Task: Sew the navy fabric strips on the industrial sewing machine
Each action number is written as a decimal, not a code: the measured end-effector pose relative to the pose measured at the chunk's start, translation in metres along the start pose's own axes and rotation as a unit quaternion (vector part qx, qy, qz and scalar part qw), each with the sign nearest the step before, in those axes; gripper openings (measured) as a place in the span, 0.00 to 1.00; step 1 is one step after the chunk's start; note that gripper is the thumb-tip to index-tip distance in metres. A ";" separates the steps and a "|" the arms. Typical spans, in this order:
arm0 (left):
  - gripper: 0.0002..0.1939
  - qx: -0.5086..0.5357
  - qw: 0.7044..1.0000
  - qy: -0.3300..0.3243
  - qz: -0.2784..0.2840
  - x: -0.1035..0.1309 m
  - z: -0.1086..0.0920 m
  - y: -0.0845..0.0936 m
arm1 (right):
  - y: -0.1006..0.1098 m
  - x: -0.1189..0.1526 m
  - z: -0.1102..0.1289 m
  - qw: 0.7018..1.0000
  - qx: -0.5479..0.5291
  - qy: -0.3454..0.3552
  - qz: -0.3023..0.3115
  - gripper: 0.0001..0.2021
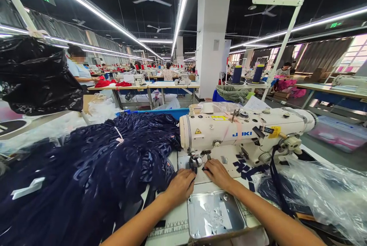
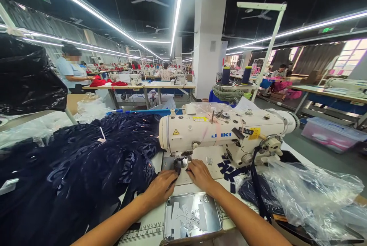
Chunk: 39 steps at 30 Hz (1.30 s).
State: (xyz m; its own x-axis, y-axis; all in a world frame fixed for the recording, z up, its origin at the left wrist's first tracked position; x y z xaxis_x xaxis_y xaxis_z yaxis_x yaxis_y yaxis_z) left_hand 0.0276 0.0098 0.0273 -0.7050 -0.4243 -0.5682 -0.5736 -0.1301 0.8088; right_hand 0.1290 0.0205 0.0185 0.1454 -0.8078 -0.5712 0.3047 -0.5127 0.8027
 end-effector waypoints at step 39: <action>0.11 -0.114 0.988 -0.089 0.059 0.011 -0.013 -0.011 | -0.030 -0.021 0.006 0.997 -0.068 -0.006 0.047 0.09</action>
State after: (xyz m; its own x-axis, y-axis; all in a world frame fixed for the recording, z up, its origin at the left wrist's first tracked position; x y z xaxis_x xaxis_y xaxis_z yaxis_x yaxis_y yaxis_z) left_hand 0.0313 -0.0055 0.0144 -0.8349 -0.2874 -0.4695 -0.3890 -0.2954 0.8726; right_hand 0.1110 0.0512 0.0069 0.1683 -0.8542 -0.4919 0.4149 -0.3913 0.8214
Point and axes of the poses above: each hand's wrist, its own x-axis away from the middle knuckle, its own y-axis out of the back of the hand, z = x × y, the point moved 9 cm from there along -x, towards the middle knuckle, and after that the axes turned 14 degrees about -z, right-handed, at the moved point
